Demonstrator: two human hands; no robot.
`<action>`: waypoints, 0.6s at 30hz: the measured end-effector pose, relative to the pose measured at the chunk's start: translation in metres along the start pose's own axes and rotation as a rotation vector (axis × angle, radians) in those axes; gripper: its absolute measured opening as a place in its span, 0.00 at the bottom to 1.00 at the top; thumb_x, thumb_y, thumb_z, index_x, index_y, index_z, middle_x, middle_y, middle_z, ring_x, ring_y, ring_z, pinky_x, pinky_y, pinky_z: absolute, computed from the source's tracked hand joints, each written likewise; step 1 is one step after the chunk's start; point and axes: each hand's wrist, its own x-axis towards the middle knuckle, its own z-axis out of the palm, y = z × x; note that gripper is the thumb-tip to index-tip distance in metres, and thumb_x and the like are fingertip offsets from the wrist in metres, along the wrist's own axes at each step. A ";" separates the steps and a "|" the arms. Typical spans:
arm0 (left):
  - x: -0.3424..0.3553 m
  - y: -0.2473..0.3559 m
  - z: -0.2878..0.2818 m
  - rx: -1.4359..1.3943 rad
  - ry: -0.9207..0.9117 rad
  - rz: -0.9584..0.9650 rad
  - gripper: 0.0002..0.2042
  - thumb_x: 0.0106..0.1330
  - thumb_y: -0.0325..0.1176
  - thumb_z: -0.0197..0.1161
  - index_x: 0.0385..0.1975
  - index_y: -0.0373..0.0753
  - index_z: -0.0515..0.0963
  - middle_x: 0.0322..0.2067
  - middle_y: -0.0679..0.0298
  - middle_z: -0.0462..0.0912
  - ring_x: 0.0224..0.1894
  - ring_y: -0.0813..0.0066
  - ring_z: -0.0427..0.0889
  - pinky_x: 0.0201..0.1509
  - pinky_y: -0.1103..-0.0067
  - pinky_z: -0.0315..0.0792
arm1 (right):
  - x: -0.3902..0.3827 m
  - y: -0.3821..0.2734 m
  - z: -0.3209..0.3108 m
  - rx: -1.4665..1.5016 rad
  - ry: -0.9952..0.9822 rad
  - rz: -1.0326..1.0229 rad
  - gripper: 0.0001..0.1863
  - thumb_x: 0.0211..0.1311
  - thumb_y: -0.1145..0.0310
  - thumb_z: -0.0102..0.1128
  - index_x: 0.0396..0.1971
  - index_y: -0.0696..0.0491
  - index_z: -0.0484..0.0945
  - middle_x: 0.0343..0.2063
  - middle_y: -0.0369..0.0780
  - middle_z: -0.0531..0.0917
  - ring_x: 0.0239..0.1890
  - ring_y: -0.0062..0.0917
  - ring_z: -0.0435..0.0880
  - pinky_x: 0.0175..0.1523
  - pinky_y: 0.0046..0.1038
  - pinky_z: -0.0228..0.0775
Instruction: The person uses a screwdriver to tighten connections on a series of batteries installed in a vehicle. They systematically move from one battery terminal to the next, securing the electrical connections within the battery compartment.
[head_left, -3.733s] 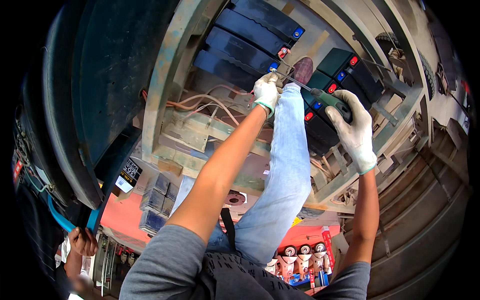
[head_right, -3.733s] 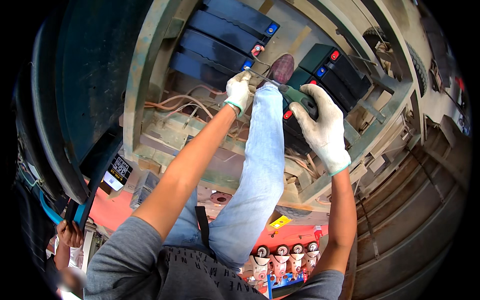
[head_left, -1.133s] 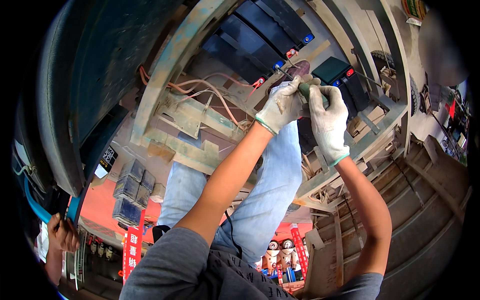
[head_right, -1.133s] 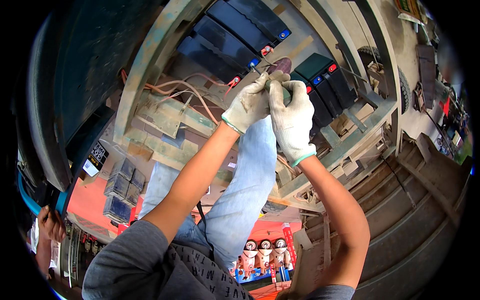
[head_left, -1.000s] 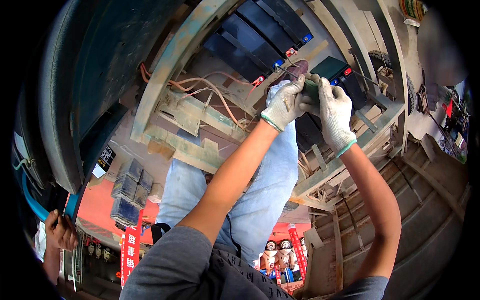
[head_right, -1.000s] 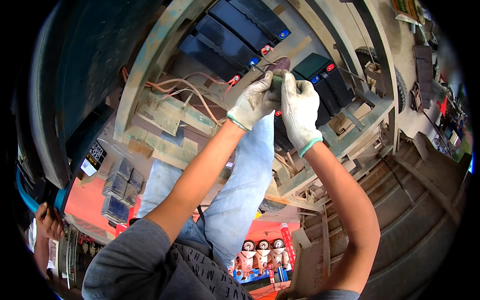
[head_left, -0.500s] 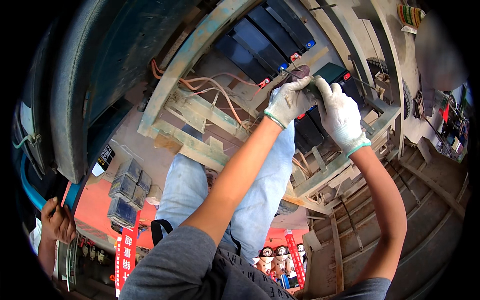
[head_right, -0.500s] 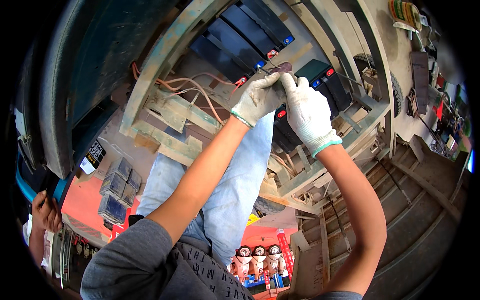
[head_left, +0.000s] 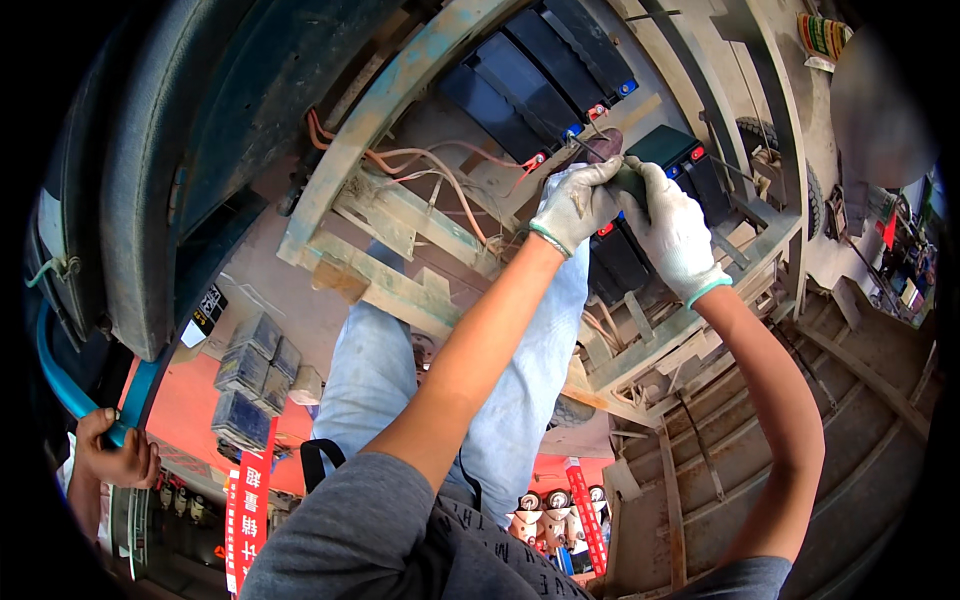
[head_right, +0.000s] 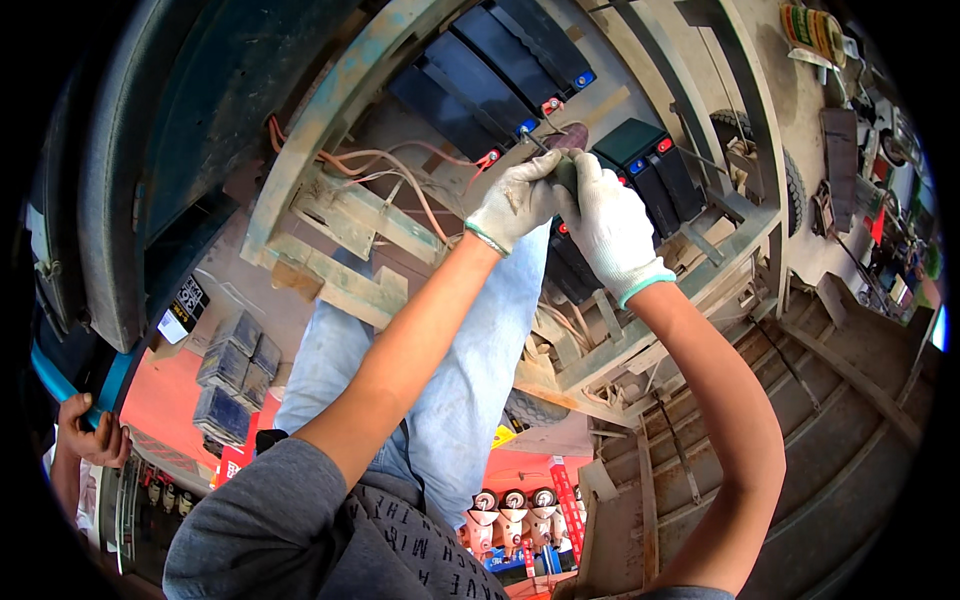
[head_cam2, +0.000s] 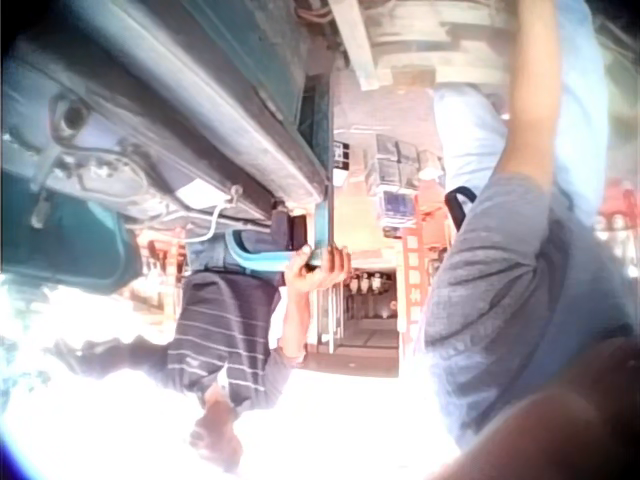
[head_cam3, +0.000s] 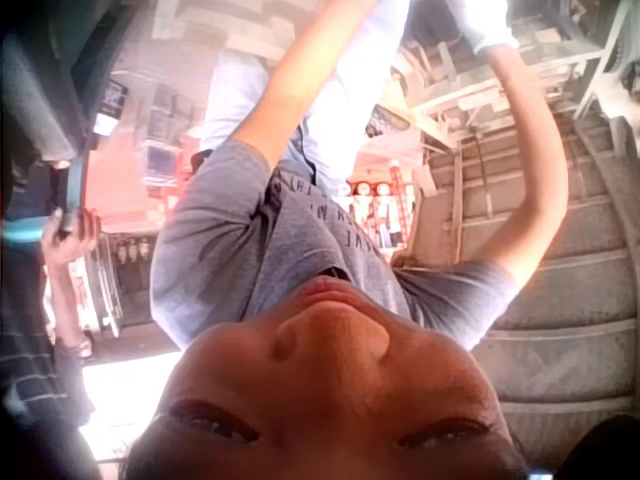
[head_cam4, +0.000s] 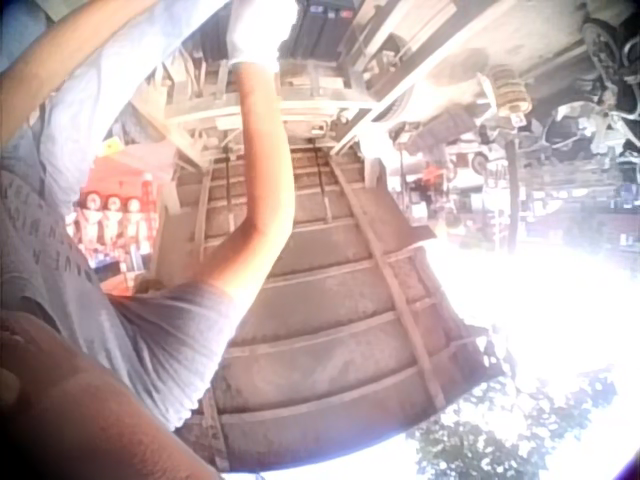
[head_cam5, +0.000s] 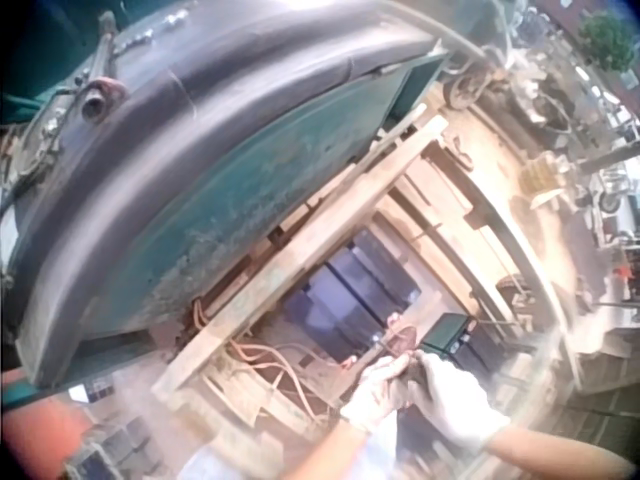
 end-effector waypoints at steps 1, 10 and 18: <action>0.000 -0.002 0.003 0.012 -0.013 -0.011 0.10 0.69 0.30 0.50 0.40 0.29 0.75 0.39 0.57 0.79 0.42 0.68 0.79 0.54 0.75 0.71 | 0.002 -0.002 -0.003 0.192 -0.068 0.255 0.16 0.63 0.61 0.51 0.42 0.59 0.70 0.25 0.45 0.78 0.20 0.33 0.80 0.22 0.30 0.74; 0.001 -0.004 0.040 0.516 0.332 -0.004 0.10 0.61 0.37 0.63 0.33 0.35 0.78 0.33 0.63 0.80 0.37 0.74 0.78 0.45 0.72 0.74 | 0.003 0.011 -0.020 -0.251 -0.068 0.040 0.20 0.60 0.56 0.54 0.41 0.58 0.68 0.24 0.47 0.77 0.24 0.38 0.80 0.28 0.33 0.74; 0.006 -0.009 0.022 0.219 0.013 -0.029 0.07 0.66 0.32 0.56 0.34 0.35 0.77 0.33 0.62 0.80 0.35 0.72 0.79 0.43 0.78 0.74 | 0.017 0.026 -0.015 0.991 -0.407 1.012 0.18 0.59 0.60 0.57 0.40 0.59 0.72 0.28 0.46 0.80 0.20 0.39 0.77 0.25 0.35 0.70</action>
